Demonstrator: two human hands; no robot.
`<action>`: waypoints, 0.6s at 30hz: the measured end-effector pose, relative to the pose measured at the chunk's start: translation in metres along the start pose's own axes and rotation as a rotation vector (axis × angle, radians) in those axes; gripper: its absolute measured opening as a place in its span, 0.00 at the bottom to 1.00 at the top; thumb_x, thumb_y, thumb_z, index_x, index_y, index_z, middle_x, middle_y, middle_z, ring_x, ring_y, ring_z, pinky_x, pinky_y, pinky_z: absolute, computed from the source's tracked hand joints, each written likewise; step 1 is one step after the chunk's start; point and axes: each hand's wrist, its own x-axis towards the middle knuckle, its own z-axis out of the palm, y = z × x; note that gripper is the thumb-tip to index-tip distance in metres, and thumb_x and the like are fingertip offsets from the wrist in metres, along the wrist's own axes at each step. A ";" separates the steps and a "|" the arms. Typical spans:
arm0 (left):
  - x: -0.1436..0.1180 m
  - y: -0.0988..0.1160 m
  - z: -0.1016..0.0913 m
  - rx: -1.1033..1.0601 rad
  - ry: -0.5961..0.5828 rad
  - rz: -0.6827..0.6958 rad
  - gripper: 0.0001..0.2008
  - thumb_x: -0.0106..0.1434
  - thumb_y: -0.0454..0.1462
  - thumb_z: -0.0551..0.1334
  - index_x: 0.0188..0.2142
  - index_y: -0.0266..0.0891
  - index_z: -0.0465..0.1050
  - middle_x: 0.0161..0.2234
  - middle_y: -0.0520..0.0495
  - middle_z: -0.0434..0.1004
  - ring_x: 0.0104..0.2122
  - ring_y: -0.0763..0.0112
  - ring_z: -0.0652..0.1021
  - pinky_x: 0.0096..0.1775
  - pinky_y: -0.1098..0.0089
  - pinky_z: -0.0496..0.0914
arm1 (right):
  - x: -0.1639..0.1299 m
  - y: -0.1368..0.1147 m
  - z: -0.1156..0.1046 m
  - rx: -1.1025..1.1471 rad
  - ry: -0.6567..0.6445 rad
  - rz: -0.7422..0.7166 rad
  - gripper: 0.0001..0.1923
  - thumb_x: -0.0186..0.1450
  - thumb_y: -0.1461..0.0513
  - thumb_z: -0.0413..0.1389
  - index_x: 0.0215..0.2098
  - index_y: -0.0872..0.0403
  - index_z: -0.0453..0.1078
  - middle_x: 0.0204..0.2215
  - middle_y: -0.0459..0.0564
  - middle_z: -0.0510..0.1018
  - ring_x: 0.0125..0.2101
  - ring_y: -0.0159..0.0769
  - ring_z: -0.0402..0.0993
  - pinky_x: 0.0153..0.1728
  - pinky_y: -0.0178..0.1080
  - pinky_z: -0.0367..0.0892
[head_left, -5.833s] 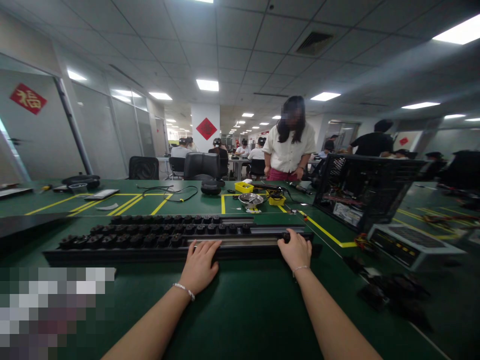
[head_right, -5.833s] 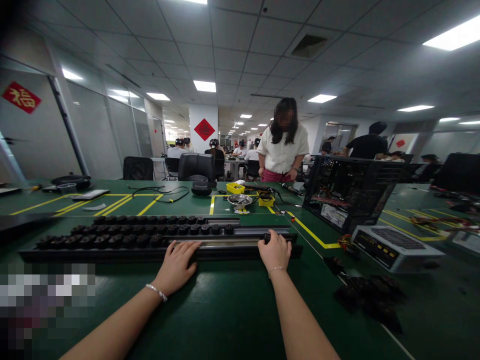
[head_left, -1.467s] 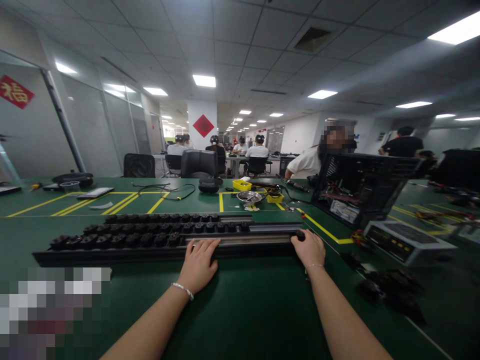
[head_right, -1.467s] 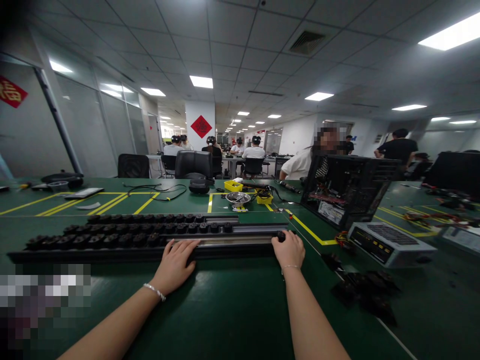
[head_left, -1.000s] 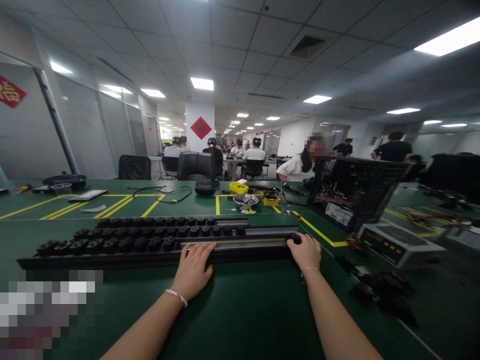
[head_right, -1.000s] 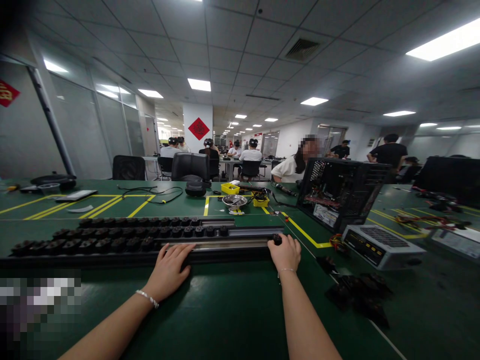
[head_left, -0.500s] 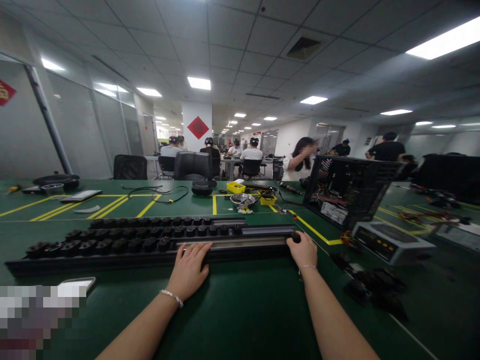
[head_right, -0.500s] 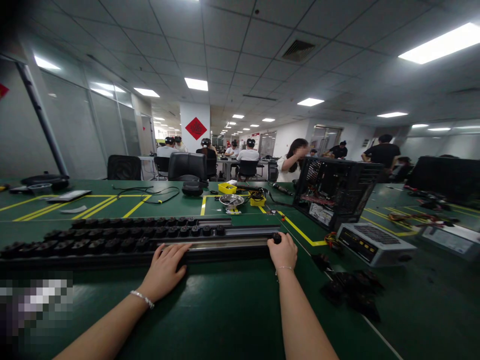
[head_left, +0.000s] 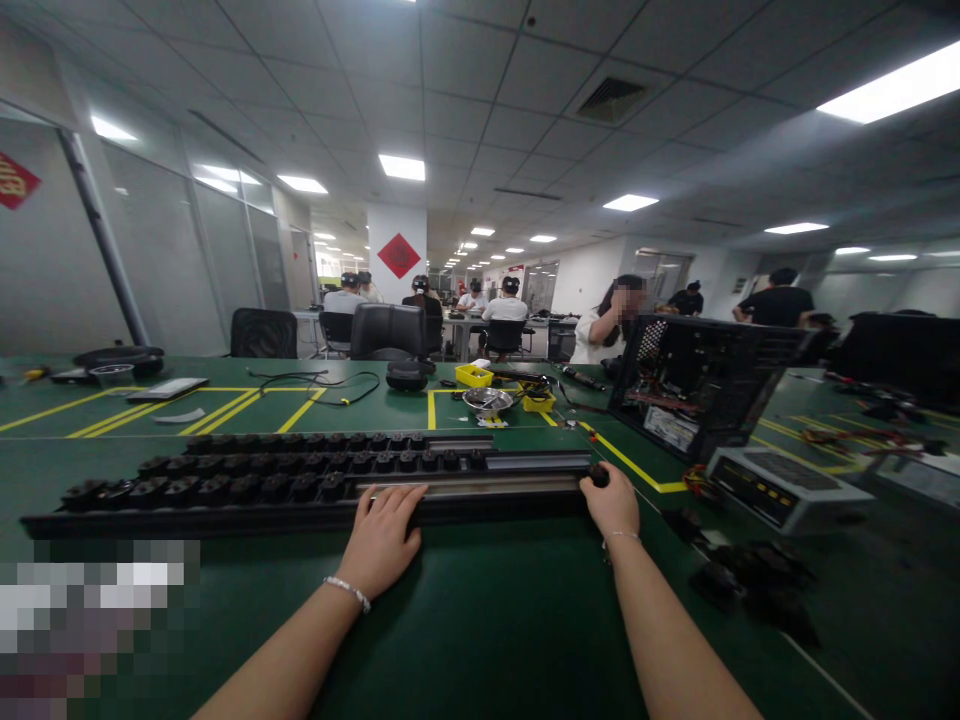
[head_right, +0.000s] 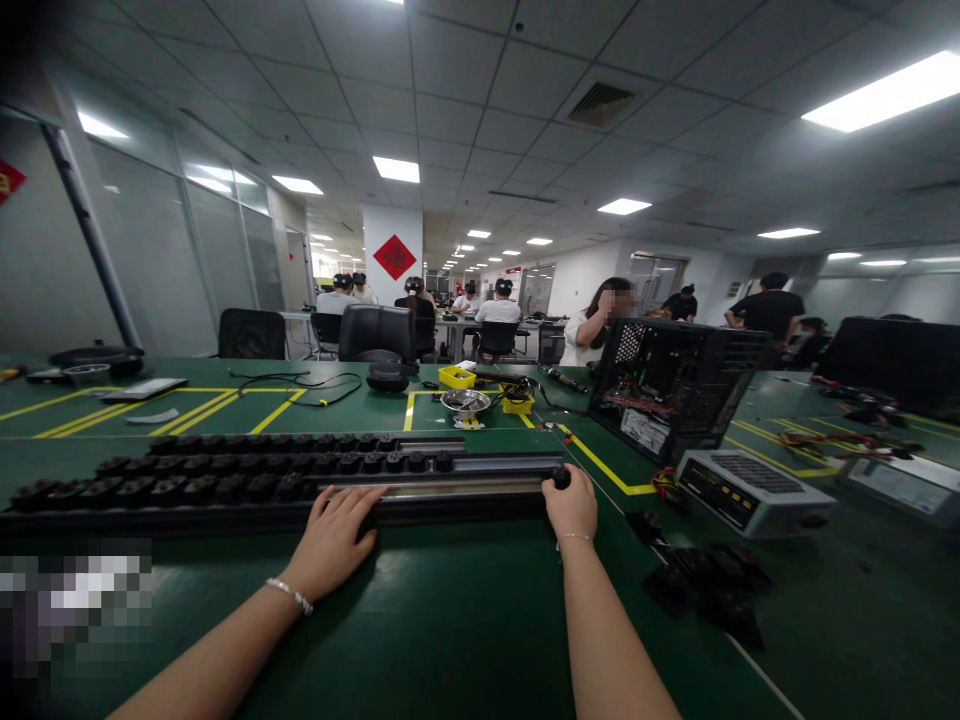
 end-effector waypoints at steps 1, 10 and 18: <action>0.000 0.000 0.000 0.000 -0.001 0.000 0.26 0.55 0.35 0.54 0.55 0.49 0.60 0.52 0.50 0.69 0.53 0.64 0.66 0.59 0.53 0.46 | 0.000 0.000 0.000 0.010 0.014 -0.003 0.26 0.55 0.56 0.48 0.51 0.56 0.63 0.51 0.56 0.67 0.50 0.44 0.63 0.49 0.41 0.59; 0.000 -0.001 0.001 -0.004 0.001 0.003 0.25 0.56 0.35 0.54 0.55 0.49 0.60 0.52 0.50 0.69 0.53 0.64 0.66 0.59 0.53 0.45 | -0.004 -0.005 -0.008 0.025 0.002 0.073 0.25 0.55 0.56 0.47 0.50 0.55 0.64 0.47 0.57 0.70 0.44 0.46 0.67 0.43 0.43 0.63; 0.000 0.001 -0.001 -0.029 -0.009 -0.003 0.25 0.56 0.35 0.54 0.55 0.48 0.59 0.52 0.50 0.68 0.54 0.64 0.65 0.59 0.53 0.44 | -0.003 -0.005 -0.009 0.002 -0.001 0.087 0.25 0.55 0.56 0.48 0.50 0.56 0.64 0.45 0.56 0.72 0.44 0.46 0.68 0.42 0.42 0.63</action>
